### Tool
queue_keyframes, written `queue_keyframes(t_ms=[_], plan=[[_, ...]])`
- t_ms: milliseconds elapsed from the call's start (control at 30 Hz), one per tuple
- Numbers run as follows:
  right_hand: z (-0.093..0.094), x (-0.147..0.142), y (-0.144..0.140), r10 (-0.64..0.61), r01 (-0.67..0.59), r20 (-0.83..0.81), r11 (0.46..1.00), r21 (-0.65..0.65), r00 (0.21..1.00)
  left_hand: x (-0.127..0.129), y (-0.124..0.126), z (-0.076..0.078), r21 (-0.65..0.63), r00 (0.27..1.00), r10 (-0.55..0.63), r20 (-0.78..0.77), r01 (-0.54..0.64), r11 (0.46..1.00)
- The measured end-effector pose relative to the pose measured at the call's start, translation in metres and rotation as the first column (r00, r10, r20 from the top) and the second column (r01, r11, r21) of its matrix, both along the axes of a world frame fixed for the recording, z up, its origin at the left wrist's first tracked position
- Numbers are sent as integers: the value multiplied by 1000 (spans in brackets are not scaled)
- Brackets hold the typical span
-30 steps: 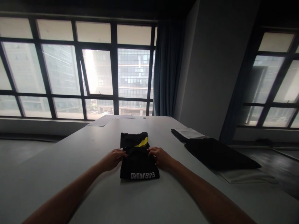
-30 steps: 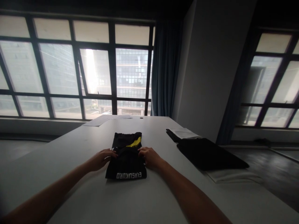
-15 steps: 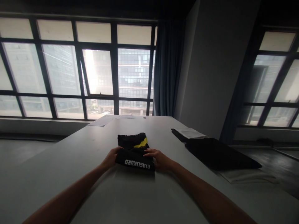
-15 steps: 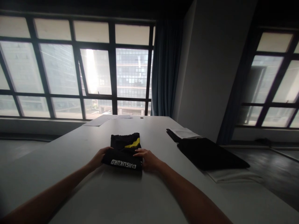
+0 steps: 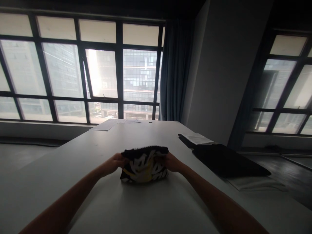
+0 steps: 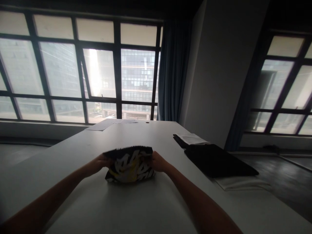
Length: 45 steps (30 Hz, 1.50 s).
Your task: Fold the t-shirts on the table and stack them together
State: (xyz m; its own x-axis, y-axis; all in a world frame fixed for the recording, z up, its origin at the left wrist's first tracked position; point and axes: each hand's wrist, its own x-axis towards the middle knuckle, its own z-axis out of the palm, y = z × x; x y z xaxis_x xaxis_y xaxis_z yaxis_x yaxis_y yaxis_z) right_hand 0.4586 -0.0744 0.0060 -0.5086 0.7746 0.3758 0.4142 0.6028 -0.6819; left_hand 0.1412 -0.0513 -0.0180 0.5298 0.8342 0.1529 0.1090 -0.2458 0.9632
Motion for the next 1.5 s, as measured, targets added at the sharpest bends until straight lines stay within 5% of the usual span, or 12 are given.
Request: queue_keyframes(t_ms=[133, 200, 333, 500, 633, 700, 833, 967, 1133, 1300, 1500], plan=[[-15, -11, 11, -414, 413, 3, 906, -88, 910, 10, 7, -2, -150, 947, 322, 10, -317, 937], [-20, -13, 14, -491, 496, 72, 860, -120, 868, 11, 9, -6, -151, 922, 381, -65, -386, 910], [-20, -16, 13, -445, 455, 117, 886, -88, 888, 14, 4, -7, 1, 922, 356, -153, -360, 933], [-21, -26, 5, -457, 427, 147, 883, 192, 877, 22, -15, 6, 193, 889, 398, -228, -359, 913], [-22, -33, -3, -526, 480, 445, 849, 223, 725, 28, -33, 16, 451, 626, 516, -585, -279, 848], [-17, -40, -6, -552, 455, 486, 834, 312, 678, 37, -36, 20, 585, 522, 579, -626, -176, 791], [-11, -62, 3, -446, 276, 501, 884, 378, 741, 68, -20, 22, 724, 520, 614, -594, 13, 690], [-24, -75, 24, -320, 298, 600, 944, 140, 733, 84, 7, 0, 622, 499, 510, -701, 76, 779], [-34, -63, 39, -230, 341, 634, 938, -56, 738, 62, 29, -28, 523, 460, 480, -747, -37, 851], [-30, -51, 44, -334, 495, 633, 864, -90, 698, 45, 35, -29, 456, 435, 462, -773, -126, 881], [-36, -48, 49, -323, 485, 628, 869, -101, 708, 44, 39, -27, 421, 432, 422, -797, -103, 901]])
